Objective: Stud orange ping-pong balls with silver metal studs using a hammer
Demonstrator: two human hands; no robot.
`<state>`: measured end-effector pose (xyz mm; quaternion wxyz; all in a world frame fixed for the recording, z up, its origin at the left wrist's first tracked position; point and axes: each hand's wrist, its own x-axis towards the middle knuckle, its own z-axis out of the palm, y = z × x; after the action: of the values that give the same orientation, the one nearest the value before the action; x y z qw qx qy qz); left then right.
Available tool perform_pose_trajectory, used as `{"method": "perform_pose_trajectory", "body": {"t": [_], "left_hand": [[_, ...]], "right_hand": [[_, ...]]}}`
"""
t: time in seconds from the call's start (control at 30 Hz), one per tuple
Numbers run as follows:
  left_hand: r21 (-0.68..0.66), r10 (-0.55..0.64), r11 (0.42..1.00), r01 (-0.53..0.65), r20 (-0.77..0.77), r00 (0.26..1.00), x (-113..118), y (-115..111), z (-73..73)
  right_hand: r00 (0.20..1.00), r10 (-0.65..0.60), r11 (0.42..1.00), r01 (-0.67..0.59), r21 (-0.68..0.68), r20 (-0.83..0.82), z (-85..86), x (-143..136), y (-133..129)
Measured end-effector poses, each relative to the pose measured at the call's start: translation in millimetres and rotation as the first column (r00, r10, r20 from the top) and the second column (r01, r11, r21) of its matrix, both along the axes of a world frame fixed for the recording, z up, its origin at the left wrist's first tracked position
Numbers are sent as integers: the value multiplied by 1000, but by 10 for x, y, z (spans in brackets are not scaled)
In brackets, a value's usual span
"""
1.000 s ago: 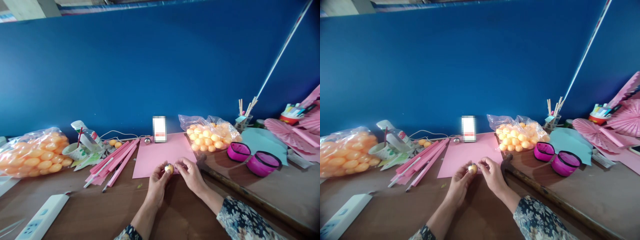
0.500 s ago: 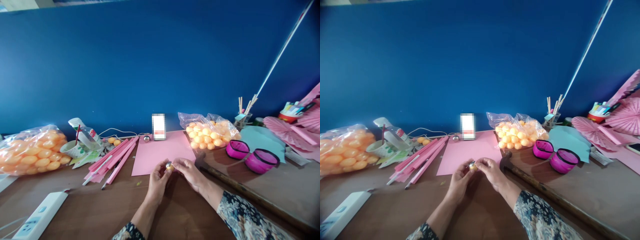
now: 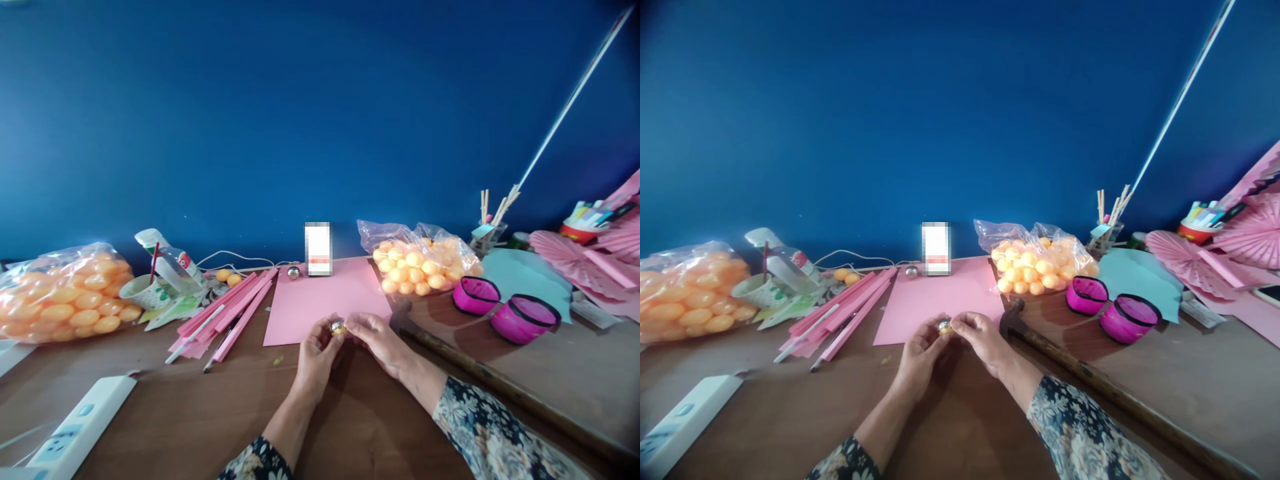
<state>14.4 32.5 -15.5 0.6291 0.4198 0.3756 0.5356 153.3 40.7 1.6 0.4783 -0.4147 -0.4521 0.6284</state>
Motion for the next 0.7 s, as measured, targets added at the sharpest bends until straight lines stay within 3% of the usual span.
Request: {"method": "perform_pose_trajectory", "body": {"t": [0.7], "left_hand": [[-2, 19, 1000, -19, 25, 1000, 0, 14, -35]], "right_hand": [[999, 33, 999, -33, 13, 36, -8, 13, -4]]}}
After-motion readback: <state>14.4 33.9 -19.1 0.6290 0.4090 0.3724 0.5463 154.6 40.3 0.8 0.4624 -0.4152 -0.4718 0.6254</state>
